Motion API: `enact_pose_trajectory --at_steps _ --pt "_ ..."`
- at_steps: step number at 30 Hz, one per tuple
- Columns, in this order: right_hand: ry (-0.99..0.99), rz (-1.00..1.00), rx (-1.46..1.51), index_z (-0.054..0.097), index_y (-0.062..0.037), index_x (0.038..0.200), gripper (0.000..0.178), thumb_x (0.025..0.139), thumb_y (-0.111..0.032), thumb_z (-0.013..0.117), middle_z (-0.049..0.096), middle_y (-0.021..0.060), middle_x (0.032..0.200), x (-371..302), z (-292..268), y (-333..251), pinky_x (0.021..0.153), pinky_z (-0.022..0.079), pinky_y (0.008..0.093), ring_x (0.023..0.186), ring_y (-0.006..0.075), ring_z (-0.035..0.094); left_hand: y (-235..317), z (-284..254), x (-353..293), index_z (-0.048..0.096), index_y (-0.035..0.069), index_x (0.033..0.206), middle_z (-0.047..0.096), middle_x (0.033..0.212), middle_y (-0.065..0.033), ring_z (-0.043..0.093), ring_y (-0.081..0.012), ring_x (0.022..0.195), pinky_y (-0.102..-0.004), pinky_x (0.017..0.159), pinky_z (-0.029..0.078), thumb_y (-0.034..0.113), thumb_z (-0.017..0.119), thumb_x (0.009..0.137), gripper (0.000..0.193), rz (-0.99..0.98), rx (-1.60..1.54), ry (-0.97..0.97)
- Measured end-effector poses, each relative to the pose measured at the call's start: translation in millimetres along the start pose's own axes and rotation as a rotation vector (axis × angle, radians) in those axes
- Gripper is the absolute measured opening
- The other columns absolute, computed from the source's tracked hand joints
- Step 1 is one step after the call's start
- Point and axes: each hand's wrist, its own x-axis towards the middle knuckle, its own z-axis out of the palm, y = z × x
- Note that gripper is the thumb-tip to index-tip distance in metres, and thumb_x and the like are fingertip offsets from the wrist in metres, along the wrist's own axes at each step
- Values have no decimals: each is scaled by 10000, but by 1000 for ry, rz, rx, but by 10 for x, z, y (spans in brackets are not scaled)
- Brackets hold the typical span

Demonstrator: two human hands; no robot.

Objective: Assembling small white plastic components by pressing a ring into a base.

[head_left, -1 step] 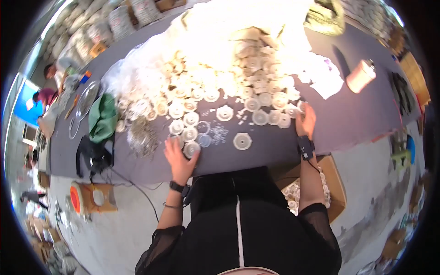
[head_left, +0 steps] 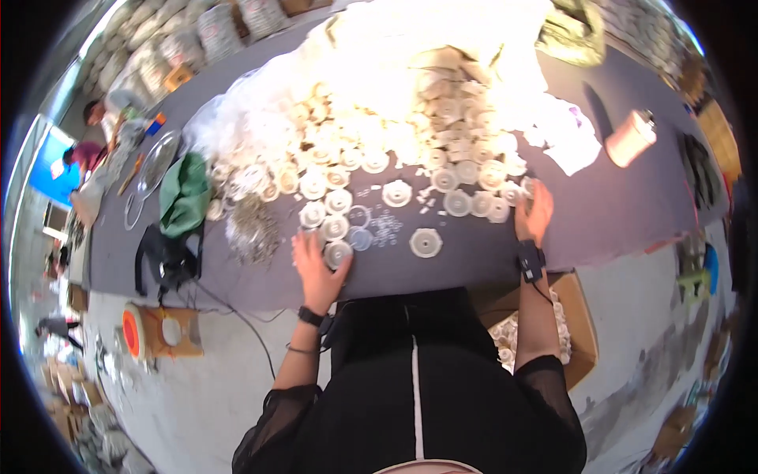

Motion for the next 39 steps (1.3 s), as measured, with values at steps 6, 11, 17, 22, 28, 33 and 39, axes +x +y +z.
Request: enact_pose_trajectory --at_steps 6,11,17,22,28,33,39 --pt "117 -232 118 480 -26 1153 392 766 -69 519 462 168 1204 -136 -63 -363 984 273 407 1150 338 385 13 68 59 326 2 1256 246 1335 -239 174 -393 1269 -523 1017 106 262 638 731 664 -15 -19 33" --pt "-40 -256 82 493 -48 1148 417 756 -164 578 472 171 1190 176 -12 -562 959 313 382 1154 326 388 129 36 -62 338 4 1241 251 1333 -227 202 -372 1260 -520 1020 98 157 587 764 560 1 -181 133" --pt "-272 -124 -137 418 -108 1226 597 689 -217 657 359 159 1273 230 171 -808 798 451 394 1039 330 492 121 -34 -192 344 7 1242 272 1323 -213 237 -353 1245 -455 1019 163 87 576 763 538 -52 -281 172" --pt "-158 -249 -198 436 -106 1217 463 792 -230 570 508 179 1121 351 380 -627 728 474 406 900 341 561 -66 -159 -191 368 -4 1214 313 1288 -228 314 -374 1176 -422 985 256 75 592 740 530 -21 -263 193" --pt "-70 -243 -134 514 -67 1033 288 826 -265 543 549 156 1016 304 239 -387 727 450 389 883 317 558 -363 -377 23 445 5 1146 401 1240 -188 400 -346 1132 -389 934 340 91 590 760 422 -26 -271 334" --pt "-69 -131 28 499 -53 860 223 817 -260 570 514 112 884 306 184 -673 664 429 355 745 288 539 -930 -593 431 571 10 921 559 923 -136 523 -308 877 -370 781 414 82 583 742 193 -61 -142 296" --pt "130 -30 217 477 -57 660 253 780 -210 639 427 10 588 413 342 -331 526 360 251 546 103 374 -902 -308 921 594 28 903 554 880 -131 521 -307 862 -391 760 420 155 608 716 227 117 32 127"
